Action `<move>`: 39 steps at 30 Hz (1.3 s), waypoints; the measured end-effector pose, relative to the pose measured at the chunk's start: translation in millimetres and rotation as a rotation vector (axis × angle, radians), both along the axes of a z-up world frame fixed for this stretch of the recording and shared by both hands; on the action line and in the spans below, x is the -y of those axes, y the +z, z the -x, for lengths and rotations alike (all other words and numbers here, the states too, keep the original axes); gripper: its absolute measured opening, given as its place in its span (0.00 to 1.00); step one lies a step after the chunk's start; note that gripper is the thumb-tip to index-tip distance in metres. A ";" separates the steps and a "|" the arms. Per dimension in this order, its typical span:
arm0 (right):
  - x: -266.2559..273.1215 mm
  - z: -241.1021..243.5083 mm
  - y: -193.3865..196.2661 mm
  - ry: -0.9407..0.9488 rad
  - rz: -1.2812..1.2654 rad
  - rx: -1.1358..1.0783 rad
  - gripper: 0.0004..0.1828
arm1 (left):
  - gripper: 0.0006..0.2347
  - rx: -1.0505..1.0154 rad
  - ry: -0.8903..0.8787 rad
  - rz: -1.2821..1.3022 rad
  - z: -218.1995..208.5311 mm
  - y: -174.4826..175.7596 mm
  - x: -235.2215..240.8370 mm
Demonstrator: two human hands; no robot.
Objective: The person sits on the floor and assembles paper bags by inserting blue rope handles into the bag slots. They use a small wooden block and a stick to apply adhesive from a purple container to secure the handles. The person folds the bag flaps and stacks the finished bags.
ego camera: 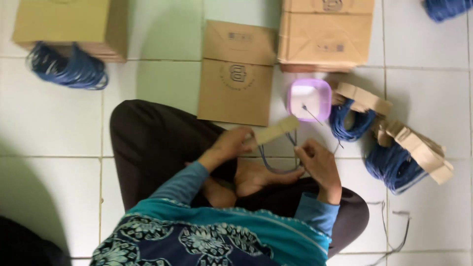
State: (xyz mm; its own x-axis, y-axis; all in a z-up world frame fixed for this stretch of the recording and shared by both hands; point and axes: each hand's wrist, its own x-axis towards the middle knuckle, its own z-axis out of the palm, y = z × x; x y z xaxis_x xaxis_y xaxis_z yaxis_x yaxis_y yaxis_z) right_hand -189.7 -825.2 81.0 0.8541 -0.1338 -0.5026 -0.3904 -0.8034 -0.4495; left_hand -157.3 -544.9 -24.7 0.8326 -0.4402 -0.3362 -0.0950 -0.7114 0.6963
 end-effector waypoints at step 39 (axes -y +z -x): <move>-215.8 -48.9 -35.7 -0.534 -0.966 0.293 0.14 | 0.18 -0.621 0.771 1.517 -55.1 20.3 -106.9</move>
